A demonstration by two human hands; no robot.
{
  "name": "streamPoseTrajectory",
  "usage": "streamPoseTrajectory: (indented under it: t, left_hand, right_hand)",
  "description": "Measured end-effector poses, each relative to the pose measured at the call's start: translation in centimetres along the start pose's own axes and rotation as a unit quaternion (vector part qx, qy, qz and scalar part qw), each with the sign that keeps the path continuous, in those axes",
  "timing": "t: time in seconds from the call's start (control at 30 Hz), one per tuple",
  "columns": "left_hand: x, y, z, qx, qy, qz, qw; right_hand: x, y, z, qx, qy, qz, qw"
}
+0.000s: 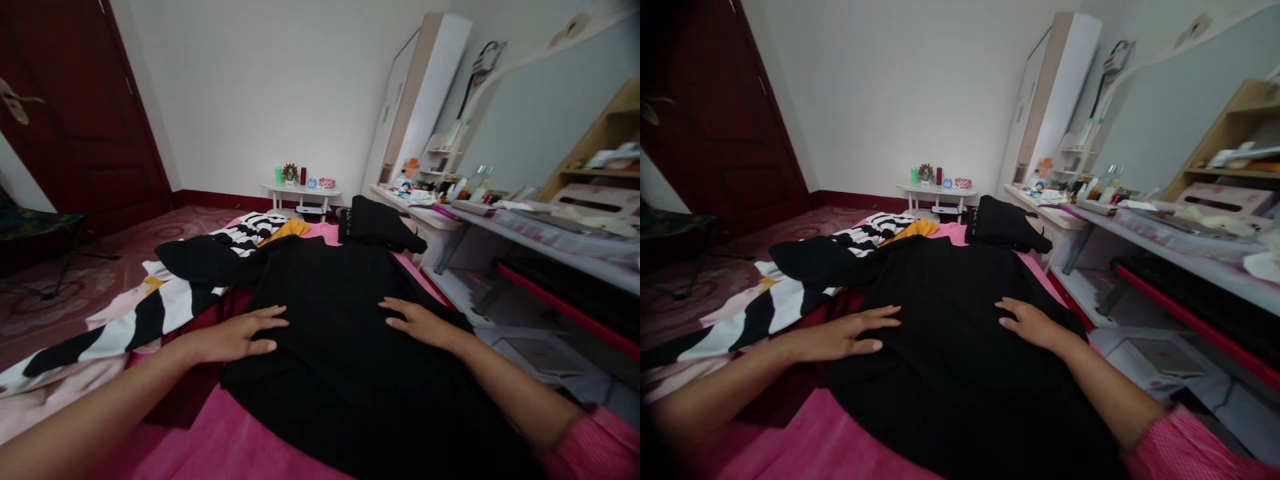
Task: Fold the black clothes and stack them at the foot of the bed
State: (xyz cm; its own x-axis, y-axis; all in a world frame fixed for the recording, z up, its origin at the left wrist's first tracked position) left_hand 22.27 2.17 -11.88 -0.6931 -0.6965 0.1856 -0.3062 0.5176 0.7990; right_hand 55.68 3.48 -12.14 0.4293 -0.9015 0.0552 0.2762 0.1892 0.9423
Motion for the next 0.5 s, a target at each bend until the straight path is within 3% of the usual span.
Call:
streamPoseTrajectory:
  t: [0.13,0.27,0.43,0.5]
  left_hand:
    - [5.1,1.3,0.0,0.019,0.024,-0.054,0.998]
    - [8.2,0.7,0.1,-0.029,0.023,-0.064,0.997]
    - [7.5,-1.5,-1.2,-0.116,-0.021,-0.054,0.992]
    - [7.0,-0.9,-2.4,-0.127,-0.033,-0.098,0.986]
  right_hand:
    - [7.7,3.7,0.4,-0.001,-0.008,-0.165,0.986]
    - [13.6,4.4,-2.1,0.005,-0.107,-0.208,0.972]
    - [15.4,3.4,-2.5,0.048,-0.122,-0.217,0.967]
    - [15.3,3.1,-2.4,0.061,-0.132,-0.232,0.962]
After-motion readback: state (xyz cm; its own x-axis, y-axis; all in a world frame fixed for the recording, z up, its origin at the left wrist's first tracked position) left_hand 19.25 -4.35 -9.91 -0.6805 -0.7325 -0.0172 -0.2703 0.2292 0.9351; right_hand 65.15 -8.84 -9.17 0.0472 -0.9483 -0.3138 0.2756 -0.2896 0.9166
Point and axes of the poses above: each hand's wrist, its own x-axis away from the middle knuckle, its own y-axis out of the back of the hand, z = x × y, the point moved 9 cm from there along -x, towards the middle knuckle, and after that the axes turned 10 degrees about y, right-handed, at the moved point
